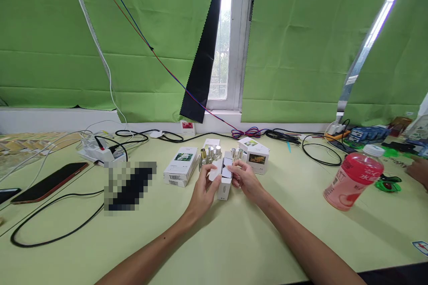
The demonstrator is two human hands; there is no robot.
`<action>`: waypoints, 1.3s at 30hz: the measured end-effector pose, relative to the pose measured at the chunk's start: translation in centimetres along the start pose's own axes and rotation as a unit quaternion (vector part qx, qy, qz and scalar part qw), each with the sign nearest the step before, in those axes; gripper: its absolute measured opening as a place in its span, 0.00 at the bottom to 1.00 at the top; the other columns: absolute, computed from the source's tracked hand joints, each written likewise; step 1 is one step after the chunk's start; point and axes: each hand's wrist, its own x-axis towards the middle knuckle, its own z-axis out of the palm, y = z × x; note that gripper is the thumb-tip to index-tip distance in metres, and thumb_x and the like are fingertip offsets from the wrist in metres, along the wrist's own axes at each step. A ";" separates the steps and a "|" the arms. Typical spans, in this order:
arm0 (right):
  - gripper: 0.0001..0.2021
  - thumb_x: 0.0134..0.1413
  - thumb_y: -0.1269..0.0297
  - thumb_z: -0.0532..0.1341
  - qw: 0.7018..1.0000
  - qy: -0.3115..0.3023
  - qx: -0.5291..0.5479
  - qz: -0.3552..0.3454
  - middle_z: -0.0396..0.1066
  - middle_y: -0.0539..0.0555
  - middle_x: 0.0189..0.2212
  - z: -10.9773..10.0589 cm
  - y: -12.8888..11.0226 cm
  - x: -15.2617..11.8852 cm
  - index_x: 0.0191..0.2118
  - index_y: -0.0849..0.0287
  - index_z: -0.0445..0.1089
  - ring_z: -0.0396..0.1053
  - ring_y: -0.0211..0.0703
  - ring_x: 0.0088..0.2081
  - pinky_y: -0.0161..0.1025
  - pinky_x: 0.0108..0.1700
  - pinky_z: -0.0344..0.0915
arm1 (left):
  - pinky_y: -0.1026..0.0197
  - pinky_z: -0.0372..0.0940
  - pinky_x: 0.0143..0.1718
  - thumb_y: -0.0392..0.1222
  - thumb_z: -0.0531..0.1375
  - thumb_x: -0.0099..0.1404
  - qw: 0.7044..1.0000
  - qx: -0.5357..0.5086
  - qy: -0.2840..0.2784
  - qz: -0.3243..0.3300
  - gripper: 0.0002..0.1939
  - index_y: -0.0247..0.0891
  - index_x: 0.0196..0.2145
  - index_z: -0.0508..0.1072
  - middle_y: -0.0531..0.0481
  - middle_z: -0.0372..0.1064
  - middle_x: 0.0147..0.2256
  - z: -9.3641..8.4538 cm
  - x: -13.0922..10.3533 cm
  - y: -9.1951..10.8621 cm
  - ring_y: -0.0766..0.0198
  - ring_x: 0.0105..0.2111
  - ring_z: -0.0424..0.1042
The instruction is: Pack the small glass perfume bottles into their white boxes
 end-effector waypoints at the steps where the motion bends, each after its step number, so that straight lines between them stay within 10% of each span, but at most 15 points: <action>1: 0.24 0.41 0.52 0.76 1.000 0.001 -0.002 0.001 0.57 0.39 0.15 0.0 0.0 0.0 0.27 0.56 0.60 0.54 0.29 0.15 0.30 0.20 0.45 | 0.60 0.66 0.32 0.61 0.56 0.70 1.000 -0.006 -0.003 0.000 0.19 0.44 0.47 0.63 0.48 0.68 0.43 0.0 0.0 0.0 0.64 0.31 0.68; 29: 0.26 0.38 0.49 0.77 0.999 -0.014 -0.023 -0.018 0.58 0.39 0.14 0.0 -0.1 0.2 0.26 0.56 0.59 0.55 0.28 0.14 0.28 0.16 0.46 | 0.56 0.68 0.42 0.54 0.53 0.75 1.000 0.008 -0.023 0.013 0.15 0.45 0.52 0.60 0.48 0.71 0.42 0.1 -0.4 -0.5 0.60 0.39 0.73; 39: 0.26 0.38 0.47 0.76 0.999 -0.017 -0.041 -0.028 0.58 0.39 0.12 0.0 -0.1 0.4 0.26 0.55 0.59 0.54 0.28 0.13 0.28 0.16 0.46 | 0.56 0.70 0.45 0.50 0.50 0.77 0.986 0.128 -0.006 0.109 0.15 0.45 0.50 0.73 0.44 0.64 0.48 0.0 -0.5 -0.1 0.58 0.46 0.71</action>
